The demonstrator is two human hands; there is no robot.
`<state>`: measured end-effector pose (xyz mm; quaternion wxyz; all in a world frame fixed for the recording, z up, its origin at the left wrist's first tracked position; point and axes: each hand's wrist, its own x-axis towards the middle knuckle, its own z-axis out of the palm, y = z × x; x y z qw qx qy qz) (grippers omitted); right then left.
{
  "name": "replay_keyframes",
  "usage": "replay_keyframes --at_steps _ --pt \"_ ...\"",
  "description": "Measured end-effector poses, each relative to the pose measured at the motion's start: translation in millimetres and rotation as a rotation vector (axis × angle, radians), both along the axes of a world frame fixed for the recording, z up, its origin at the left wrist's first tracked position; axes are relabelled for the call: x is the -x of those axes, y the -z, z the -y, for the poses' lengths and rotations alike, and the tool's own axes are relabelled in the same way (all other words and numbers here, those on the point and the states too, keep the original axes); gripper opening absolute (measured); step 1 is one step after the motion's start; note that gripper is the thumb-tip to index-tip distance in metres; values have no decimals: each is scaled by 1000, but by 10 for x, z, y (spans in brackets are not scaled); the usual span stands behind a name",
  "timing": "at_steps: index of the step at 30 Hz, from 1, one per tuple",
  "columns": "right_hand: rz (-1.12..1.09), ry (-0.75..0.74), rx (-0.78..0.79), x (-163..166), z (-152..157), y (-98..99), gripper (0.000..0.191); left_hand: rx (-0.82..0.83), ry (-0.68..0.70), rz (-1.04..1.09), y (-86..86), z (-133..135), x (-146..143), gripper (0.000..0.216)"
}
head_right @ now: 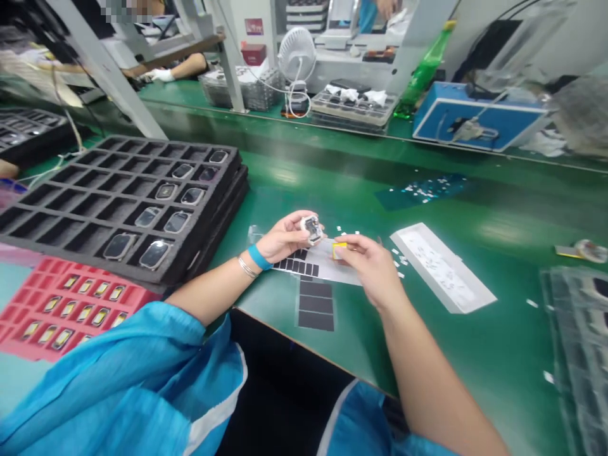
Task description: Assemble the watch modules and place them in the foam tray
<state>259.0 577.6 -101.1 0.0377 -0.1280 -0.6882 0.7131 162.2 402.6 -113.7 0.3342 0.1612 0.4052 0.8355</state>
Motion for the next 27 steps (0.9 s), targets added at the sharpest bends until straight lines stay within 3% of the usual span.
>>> replay_keyframes --at_steps 5,8,12,16,21,27 --pt "-184 102 -71 -21 39 -4 41 22 22 24 -38 15 -14 48" --pt "-341 177 -150 -43 75 -18 39 85 124 38 -63 27 -56 48" --pt "-477 111 -308 -74 99 -30 29 158 322 52 -57 13 -101 51" --pt "-532 77 -526 -102 125 -19 24 203 399 83 -35 -22 -127 40" --pt "-527 94 -702 -66 122 39 25 263 305 83 -21 -96 -168 30" --pt "-427 126 -531 51 122 188 29 409 139 76 -63 -136 -170 18"
